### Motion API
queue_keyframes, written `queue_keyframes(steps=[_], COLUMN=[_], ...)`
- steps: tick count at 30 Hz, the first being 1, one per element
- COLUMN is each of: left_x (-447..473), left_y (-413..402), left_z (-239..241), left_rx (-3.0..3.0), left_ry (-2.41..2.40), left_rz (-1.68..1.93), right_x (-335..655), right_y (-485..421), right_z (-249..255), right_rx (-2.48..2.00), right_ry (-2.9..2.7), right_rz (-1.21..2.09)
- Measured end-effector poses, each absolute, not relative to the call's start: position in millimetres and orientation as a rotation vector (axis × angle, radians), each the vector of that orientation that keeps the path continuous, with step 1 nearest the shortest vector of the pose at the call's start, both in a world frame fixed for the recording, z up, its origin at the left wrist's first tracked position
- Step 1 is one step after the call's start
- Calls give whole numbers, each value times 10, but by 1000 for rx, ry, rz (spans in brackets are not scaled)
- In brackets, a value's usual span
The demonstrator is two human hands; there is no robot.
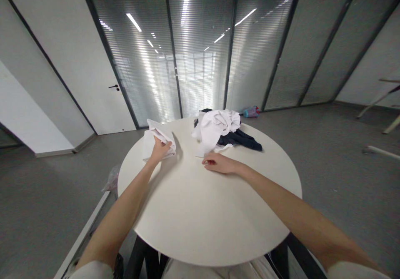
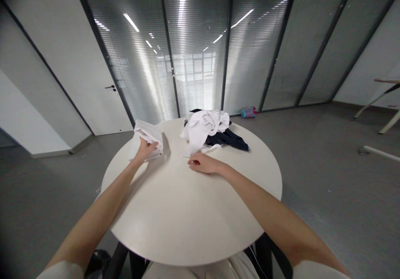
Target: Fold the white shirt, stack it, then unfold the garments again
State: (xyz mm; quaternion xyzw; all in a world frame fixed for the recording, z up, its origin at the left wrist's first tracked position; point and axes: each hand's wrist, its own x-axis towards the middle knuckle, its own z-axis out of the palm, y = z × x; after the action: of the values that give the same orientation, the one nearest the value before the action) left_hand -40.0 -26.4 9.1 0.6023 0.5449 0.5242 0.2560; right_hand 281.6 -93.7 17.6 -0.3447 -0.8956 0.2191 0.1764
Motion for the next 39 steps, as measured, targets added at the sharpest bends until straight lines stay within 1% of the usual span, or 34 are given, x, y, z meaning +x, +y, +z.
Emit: queue_keyframes(steps=[11, 17, 21, 23, 26, 28, 30, 35, 37, 39], left_x=[-376, -329, -337, -351, -395, -429, -446, -359, -301, -253], left_y=[-270, -312, -326, -344, -376, -389, -397, -472, -525, -573], left_z=[95, 190, 230, 260, 334, 382, 406, 340, 298, 268], left_rx=[1585, 1461, 1327, 1320, 1404, 1497, 1654, 2251, 2439, 2563], left_ry=[1405, 1351, 1400, 1439, 1484, 1518, 1574, 1698, 1715, 1721], left_rz=[1483, 1665, 1692, 1795, 2063, 2113, 1947, 988, 743, 573], right_x=[2829, 2832, 2835, 2834, 2829, 2825, 2822, 2819, 2816, 2814], right_y=[-940, -938, -950, -955, -949, -940, -931, -936, -946, -956], right_z=[188, 184, 190, 196, 198, 192, 184, 182, 195, 211], right_rx=[-960, -976, -970, -964, -962, -965, -965, -972, -979, -994], right_ry=[-2542, -2539, -2538, -2538, -2540, -2539, -2541, -2549, -2543, -2539], right_rz=[631, 622, 626, 626, 624, 630, 637, 621, 619, 622])
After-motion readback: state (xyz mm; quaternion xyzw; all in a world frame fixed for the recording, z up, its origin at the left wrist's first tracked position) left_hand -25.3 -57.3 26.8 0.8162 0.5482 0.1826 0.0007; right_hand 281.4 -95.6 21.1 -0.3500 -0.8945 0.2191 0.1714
